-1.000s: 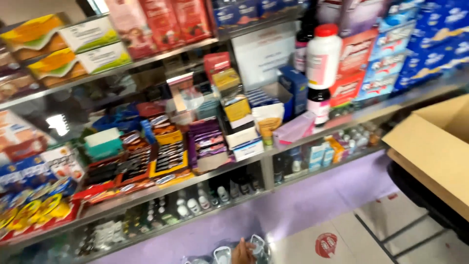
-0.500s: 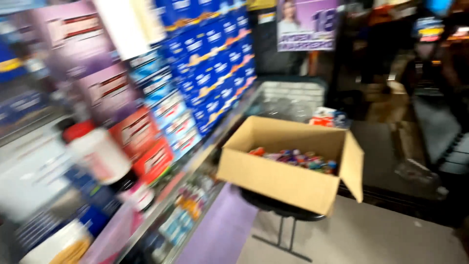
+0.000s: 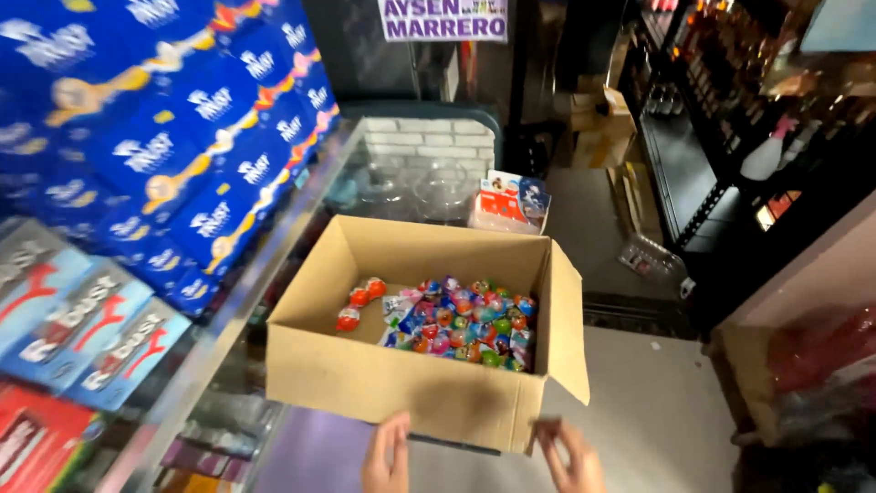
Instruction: Sorting various small candy products, including chocolate eggs and bars, into a box and plastic containers on a shop counter.
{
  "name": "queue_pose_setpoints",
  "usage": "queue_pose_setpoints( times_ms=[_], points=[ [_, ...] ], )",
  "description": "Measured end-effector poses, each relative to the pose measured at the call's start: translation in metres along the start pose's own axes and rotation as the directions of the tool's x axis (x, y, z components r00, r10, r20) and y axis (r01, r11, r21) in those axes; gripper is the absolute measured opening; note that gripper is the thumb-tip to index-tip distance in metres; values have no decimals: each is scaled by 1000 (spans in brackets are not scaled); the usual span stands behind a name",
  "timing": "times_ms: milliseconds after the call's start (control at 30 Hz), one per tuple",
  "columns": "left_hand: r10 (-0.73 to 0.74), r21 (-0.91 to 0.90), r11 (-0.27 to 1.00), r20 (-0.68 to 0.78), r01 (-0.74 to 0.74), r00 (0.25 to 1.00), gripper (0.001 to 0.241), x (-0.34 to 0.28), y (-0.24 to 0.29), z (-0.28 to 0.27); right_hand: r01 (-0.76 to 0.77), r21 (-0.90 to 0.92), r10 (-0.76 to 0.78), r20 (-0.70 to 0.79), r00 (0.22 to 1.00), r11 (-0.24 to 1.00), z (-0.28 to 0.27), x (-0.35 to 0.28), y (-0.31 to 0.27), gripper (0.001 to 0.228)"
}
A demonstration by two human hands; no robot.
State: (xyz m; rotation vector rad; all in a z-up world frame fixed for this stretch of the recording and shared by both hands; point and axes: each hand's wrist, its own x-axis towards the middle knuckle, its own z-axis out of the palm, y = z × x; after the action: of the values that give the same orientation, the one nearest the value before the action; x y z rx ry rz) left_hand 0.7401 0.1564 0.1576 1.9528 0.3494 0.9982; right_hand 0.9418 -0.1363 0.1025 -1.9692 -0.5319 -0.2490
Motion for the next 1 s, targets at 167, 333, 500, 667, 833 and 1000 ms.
queue_pose_setpoints(
  times_ms=[167,333,500,667,833,1000],
  points=[
    [-37,52,998,194,27,980,25,193,103,82,203,-191,-154,240,958,960,-43,176,-120,28],
    [83,252,939,496,-234,864,26,268,-17,209,367,-227,-242,438,866,902,-8,281,-68,26],
    [-90,490,782,701,-386,708,70,260,-173,346,499,-214,-293,595,748,840,28,321,-16,32],
    [-556,733,572,676,-368,483,88,250,-160,368,411,-428,188,841,507,805,18,343,-52,39],
    [-537,720,604,685,-343,493,91,250,-159,359,426,-370,94,835,543,826,27,336,-33,46],
    [-550,635,745,758,-205,350,95,284,-167,341,443,-402,154,854,497,801,29,334,-31,51]
  ],
)
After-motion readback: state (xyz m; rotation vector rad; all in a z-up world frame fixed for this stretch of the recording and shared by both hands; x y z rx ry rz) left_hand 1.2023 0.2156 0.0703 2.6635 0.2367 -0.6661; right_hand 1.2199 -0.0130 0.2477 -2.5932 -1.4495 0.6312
